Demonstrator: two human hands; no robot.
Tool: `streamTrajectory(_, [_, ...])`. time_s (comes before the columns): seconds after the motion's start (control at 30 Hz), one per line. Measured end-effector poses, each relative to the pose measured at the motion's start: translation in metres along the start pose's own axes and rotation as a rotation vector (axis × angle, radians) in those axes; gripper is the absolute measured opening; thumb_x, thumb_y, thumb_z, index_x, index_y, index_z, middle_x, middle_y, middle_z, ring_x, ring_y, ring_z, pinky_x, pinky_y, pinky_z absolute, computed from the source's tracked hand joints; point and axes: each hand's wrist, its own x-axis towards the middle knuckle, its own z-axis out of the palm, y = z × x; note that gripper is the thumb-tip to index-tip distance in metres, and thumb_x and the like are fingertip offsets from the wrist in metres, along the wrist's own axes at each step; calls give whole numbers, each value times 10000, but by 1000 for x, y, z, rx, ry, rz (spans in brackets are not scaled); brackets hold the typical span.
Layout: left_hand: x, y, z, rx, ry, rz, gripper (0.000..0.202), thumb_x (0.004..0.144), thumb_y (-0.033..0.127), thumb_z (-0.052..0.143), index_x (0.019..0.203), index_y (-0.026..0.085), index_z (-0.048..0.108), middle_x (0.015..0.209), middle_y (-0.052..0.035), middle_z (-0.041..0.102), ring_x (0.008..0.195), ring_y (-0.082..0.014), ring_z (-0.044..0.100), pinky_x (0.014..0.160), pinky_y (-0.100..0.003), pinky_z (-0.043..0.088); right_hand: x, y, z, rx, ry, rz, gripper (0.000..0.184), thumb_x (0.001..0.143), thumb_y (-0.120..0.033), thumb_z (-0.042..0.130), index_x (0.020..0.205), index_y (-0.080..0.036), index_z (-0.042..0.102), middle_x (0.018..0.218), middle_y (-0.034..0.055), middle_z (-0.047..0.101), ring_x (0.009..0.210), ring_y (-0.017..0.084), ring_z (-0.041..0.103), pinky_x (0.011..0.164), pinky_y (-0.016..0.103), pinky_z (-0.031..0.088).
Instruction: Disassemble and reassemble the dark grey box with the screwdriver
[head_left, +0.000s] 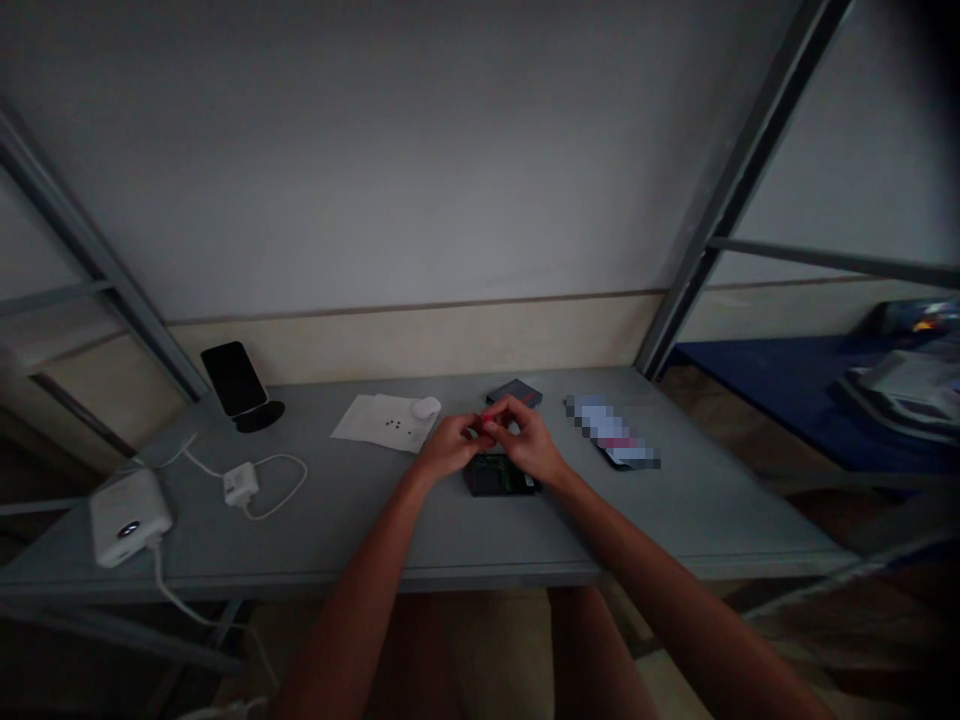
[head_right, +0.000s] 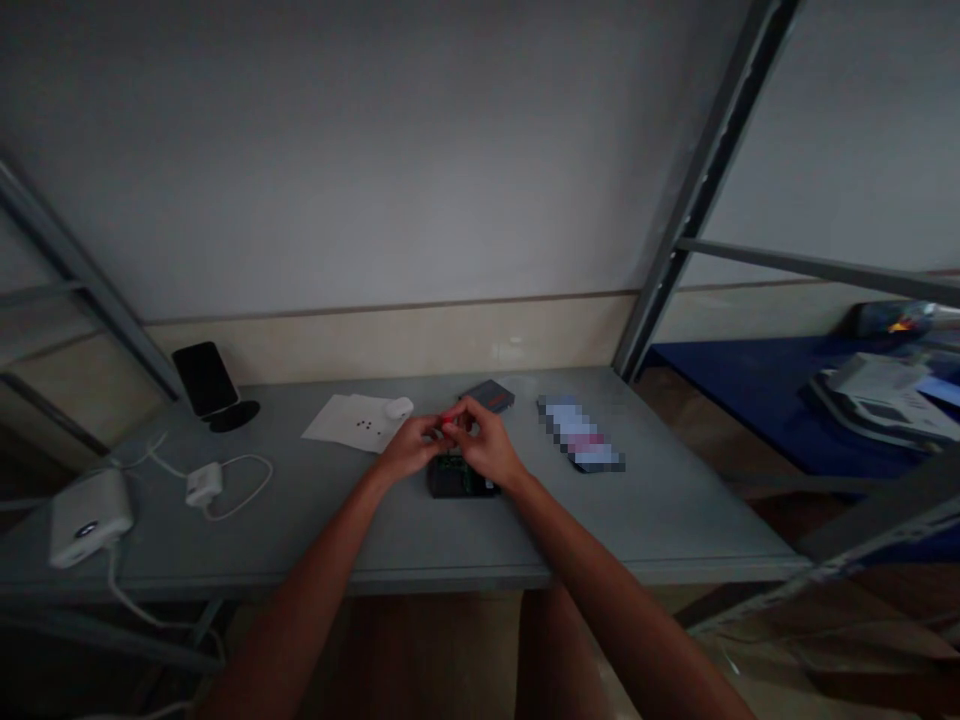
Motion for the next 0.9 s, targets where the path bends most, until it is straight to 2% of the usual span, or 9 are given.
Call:
streamTrajectory(0.2, [1, 0, 2, -2, 1, -16, 259, 833, 361, 671, 891, 118, 738, 855, -47, 730, 803, -189, 634, 744, -269, 454, -2, -3, -2, 5, -50, 2, 178, 932, -351, 593, 1011, -217, 679, 907, 36, 701, 812, 179, 610, 770, 319, 484])
streamTrajectory(0.3, [1, 1, 0, 73, -16, -34, 251, 831, 358, 663, 871, 123, 741, 800, -35, 719, 776, -187, 624, 719, -269, 453, -2, -2, -1, 46, -65, 26, 190, 942, -354, 569, 979, -214, 692, 872, 37, 712, 806, 185, 628, 759, 319, 487])
streamTrajectory(0.4, [-2, 8, -13, 144, -1, 21, 234, 826, 287, 647, 992, 158, 749, 942, -39, 742, 877, -194, 633, 779, -273, 466, -1, -1, 3, 41, -42, 18, 161, 917, -357, 607, 908, -214, 682, 805, 27, 688, 746, 182, 606, 715, 312, 474])
streamTrajectory(0.47, [-8, 12, -29, 217, 124, 37, 281, 829, 196, 595, 1073, 186, 735, 1052, -42, 737, 946, -194, 628, 834, -278, 468, -1, -2, 4, 18, -27, 8, 144, 903, -353, 630, 881, -218, 674, 743, 13, 659, 694, 176, 572, 684, 308, 456])
streamTrajectory(0.5, [-12, 12, -39, 293, 242, 12, 299, 836, 156, 554, 1072, 191, 733, 1064, -47, 732, 959, -196, 623, 858, -287, 466, -1, -2, 5, 5, -20, 3, 138, 899, -349, 636, 871, -219, 671, 713, 6, 642, 673, 174, 553, 673, 307, 446])
streamTrajectory(0.57, [-22, 8, -58, 536, 504, -101, 285, 849, 115, 495, 975, 183, 742, 1035, -75, 721, 991, -220, 607, 919, -323, 450, -1, -2, 5, -16, -8, -6, 131, 895, -342, 641, 853, -221, 664, 687, 0, 623, 659, 171, 528, 668, 306, 430])
streamTrajectory(0.6, [-27, 4, -67, 664, 564, -178, 278, 848, 108, 493, 947, 183, 741, 1024, -90, 712, 1012, -237, 599, 943, -345, 439, -1, -2, 5, -20, -3, -8, 130, 895, -340, 640, 846, -221, 660, 690, 0, 623, 661, 171, 523, 670, 306, 426])
streamTrajectory(0.7, [-40, -8, -81, 859, 452, -311, 221, 806, 119, 566, 906, 198, 747, 947, -94, 695, 972, -259, 594, 911, -359, 441, 0, 0, 5, -13, -7, 1, 129, 896, -341, 639, 843, -224, 650, 687, 0, 622, 655, 170, 517, 662, 303, 424])
streamTrajectory(0.9, [-46, -15, -75, 931, 298, -367, 222, 806, 141, 582, 918, 218, 757, 1009, -103, 686, 1026, -283, 584, 899, -386, 428, -1, 4, 5, -43, 13, -5, 129, 905, -347, 636, 882, -221, 647, 688, 1, 627, 646, 169, 529, 636, 292, 432])
